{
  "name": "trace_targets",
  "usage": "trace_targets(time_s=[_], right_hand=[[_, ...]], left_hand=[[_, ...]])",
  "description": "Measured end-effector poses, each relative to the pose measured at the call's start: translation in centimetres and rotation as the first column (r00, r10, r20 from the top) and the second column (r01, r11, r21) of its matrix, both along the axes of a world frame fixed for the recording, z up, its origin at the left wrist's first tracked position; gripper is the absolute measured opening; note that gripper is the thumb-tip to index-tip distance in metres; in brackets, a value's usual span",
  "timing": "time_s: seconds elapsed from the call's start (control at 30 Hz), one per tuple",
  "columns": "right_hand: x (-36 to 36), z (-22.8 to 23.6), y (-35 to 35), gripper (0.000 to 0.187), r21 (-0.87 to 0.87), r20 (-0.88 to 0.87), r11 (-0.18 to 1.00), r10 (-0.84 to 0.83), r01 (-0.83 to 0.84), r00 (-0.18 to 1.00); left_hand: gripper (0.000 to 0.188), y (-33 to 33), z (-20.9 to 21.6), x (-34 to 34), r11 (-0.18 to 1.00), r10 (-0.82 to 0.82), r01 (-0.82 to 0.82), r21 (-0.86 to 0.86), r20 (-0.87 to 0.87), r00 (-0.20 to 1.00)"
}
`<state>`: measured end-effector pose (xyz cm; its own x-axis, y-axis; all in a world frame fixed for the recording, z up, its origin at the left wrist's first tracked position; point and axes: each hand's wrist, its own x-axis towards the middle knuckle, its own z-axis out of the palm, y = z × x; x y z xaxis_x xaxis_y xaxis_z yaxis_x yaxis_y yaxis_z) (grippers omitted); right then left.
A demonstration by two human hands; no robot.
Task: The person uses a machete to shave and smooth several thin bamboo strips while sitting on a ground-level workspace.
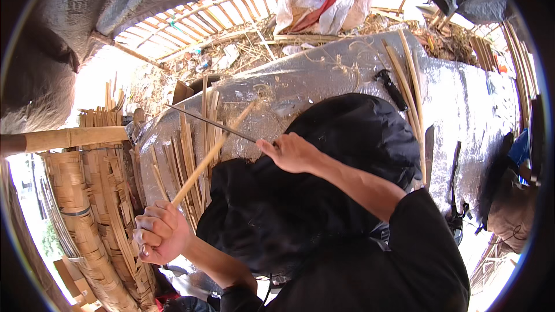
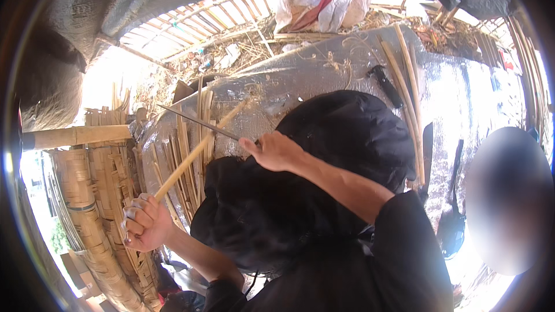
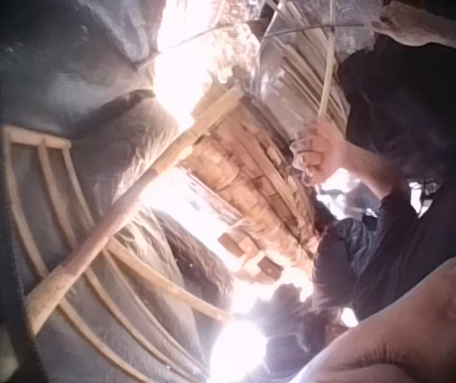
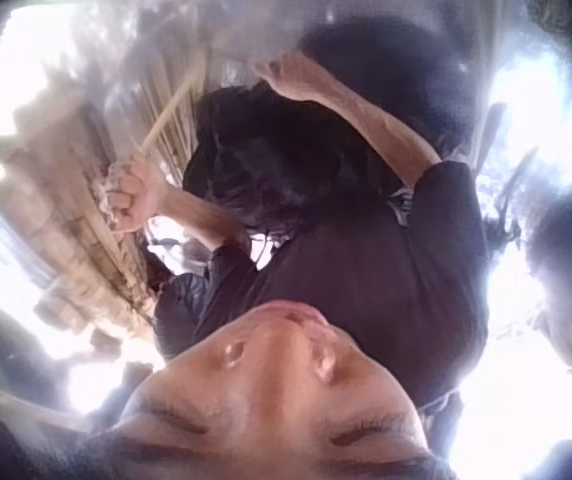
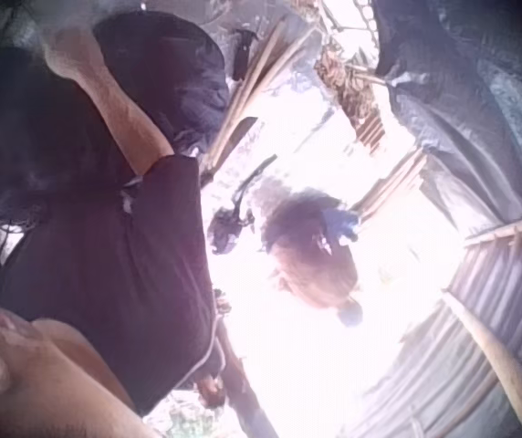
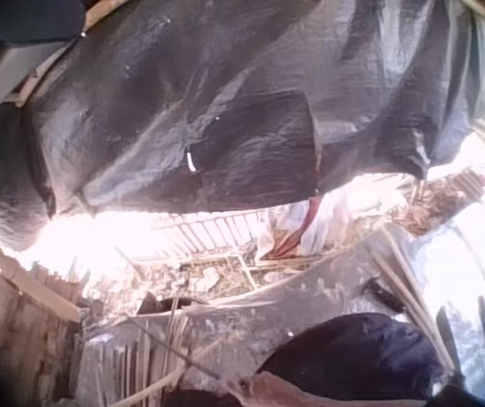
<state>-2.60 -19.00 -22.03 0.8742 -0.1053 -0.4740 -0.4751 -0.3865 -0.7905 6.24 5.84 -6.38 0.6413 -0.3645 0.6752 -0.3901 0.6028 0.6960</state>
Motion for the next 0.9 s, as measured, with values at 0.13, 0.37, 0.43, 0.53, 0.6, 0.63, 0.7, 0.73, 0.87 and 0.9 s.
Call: trace_targets(time_s=[0.13, 0.37, 0.43, 0.53, 0.6, 0.63, 0.7, 0.73, 0.87, 0.9], right_hand=[[-1.8, 4.1, 2.4, 0.086, 0.158, 0.189, 0.987, 0.01, -0.04, 0.982], [-0.8, 0.2, 0.4, 0.086, -0.018, -0.016, 1.0, 0.006, -0.006, 1.0], [-1.4, 1.1, 1.1, 0.086, -0.022, 0.035, 1.0, -0.002, 0.003, 0.999], [-1.3, -4.7, -1.2, 0.086, -0.044, 0.002, 0.985, -0.166, 0.166, 0.986], [-1.0, -4.6, -2.5, 0.085, 0.018, -0.138, 0.991, -0.132, 0.136, 0.982], [-1.0, -4.0, -2.2, 0.085, 0.008, -0.09, 0.992, -0.125, 0.126, 0.988], [-1.6, -3.2, -0.3, 0.084, 0.009, -0.004, 0.997, -0.07, 0.07, 0.998], [-1.6, -1.0, 0.5, 0.084, 0.083, -0.063, 0.995, -0.04, 0.045, 0.997], [-0.8, -5.6, -3.5, 0.084, 0.054, -0.16, 0.988, -0.132, 0.142, 0.978], [-0.6, -6.5, -5.2, 0.085, 0.004, -0.265, 0.99, -0.135, 0.141, 0.955]], left_hand=[[0.042, -0.8, 0.5, -0.7, 0.998, -0.059, 0.058, 0.024, 0.02, 0.998], [0.043, -1.0, 0.2, -1.0, 0.998, -0.06, 0.06, 0.005, 0.029, 0.998], [0.043, -1.4, 0.4, -1.0, 0.999, -0.044, 0.043, 0.031, 0.044, 0.998], [0.042, -1.5, 0.4, -0.5, 0.997, -0.079, 0.079, -0.001, 0.03, 0.996], [0.042, -1.1, 0.9, -0.6, 0.999, -0.04, 0.041, -0.007, 0.044, 0.998], [0.042, -1.2, 0.6, -0.5, 1.0, -0.027, 0.028, -0.013, 0.04, 0.999], [0.042, -1.0, 0.6, -0.6, 0.999, -0.027, 0.026, 0.019, 0.019, 0.999], [0.042, -0.9, 0.8, -0.3, 0.999, -0.022, 0.021, 0.034, 0.028, 0.999], [0.041, -0.8, 0.3, -0.3, 0.999, 0.033, -0.034, 0.017, 0.018, 0.999], [0.041, -0.9, 0.3, -0.2, 0.999, 0.046, -0.047, 0.017, 0.022, 0.999]])
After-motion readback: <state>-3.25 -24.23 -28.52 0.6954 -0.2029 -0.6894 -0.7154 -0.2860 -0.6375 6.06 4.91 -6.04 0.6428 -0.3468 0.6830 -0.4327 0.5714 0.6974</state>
